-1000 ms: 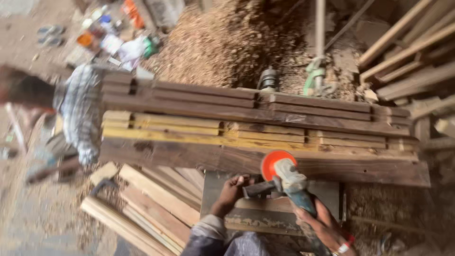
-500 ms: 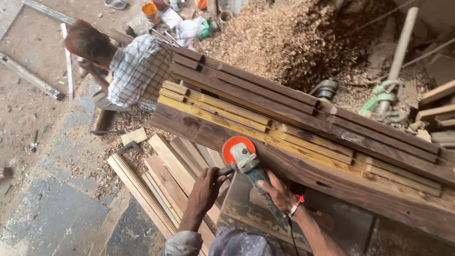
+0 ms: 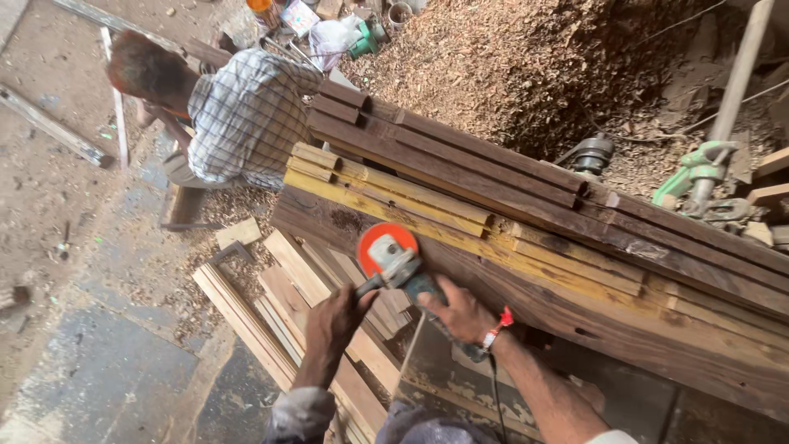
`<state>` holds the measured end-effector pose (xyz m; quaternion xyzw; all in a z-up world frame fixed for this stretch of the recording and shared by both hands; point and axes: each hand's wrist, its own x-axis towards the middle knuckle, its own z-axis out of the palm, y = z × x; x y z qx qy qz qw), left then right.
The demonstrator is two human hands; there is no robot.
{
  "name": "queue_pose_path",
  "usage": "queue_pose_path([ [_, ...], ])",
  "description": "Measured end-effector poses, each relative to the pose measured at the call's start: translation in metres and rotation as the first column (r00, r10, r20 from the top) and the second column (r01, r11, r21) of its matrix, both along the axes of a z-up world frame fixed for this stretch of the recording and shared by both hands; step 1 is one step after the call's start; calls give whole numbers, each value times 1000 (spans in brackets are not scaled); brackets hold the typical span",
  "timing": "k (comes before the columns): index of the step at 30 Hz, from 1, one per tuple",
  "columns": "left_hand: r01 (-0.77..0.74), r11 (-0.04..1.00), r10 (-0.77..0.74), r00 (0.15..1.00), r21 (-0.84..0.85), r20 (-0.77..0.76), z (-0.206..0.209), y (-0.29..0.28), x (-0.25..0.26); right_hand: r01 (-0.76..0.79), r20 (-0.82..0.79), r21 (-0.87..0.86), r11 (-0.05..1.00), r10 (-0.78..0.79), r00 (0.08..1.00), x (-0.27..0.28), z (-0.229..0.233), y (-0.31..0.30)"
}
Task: The person uses an angle grinder with a sanding disc to smooth the surfaces and grooves of several wooden planks arranged on a workbench.
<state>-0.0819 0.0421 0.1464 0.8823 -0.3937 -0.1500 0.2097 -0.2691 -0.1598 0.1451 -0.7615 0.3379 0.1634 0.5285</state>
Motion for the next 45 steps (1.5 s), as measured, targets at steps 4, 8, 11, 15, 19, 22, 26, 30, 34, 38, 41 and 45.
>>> queue_pose_path([
  [4, -74, 995, 65, 989, 67, 136, -4, 27, 47, -15, -73, 101, 995, 23, 997, 61, -12, 26],
  [8, -145, 981, 126, 982, 132, 143, -7, 35, 102, -24, 174, -19, 1000, 27, 984, 131, -14, 32],
  [11, -165, 978, 140, 973, 129, 186, -9, 38, 136, -36, 44, 38, 999, 35, 998, 173, -7, 31],
  [15, -82, 997, 78, 966, 4, 245, -7, 40, 148, -7, 74, 20, 1000, 5, 997, 178, 1, 38],
  [19, 6, 999, -12, 987, 33, 158, -10, 29, 134, 9, 99, 43, 999, -13, 995, 146, 4, 33],
  [22, 74, 994, -86, 985, 79, 148, -13, 20, 110, 89, 147, 14, 996, -90, 985, 115, 10, 31],
  [26, 153, 988, -145, 945, -4, 295, -13, 7, 83, 104, 57, -17, 994, -102, 993, 75, 16, 24],
  [30, 165, 984, -175, 964, 64, 201, -22, 4, 58, 121, -14, 28, 992, -121, 993, 46, 7, 22],
  [34, 212, 974, -224, 951, 76, 214, -32, -14, 37, 174, -54, 69, 982, -170, 984, 15, 10, 19],
  [38, 267, 962, -242, 928, -53, 284, -32, -37, -1, 268, -20, 60, 962, -267, 963, -29, 18, 8],
  [41, 290, 949, -239, 917, -121, 319, -25, -54, -34, 338, 65, 10, 941, -338, 939, -67, 29, 1],
  [45, 388, 916, -351, 899, -103, 262, -21, -69, -73, 425, 42, 16, 905, -425, 904, -122, 28, 4],
])
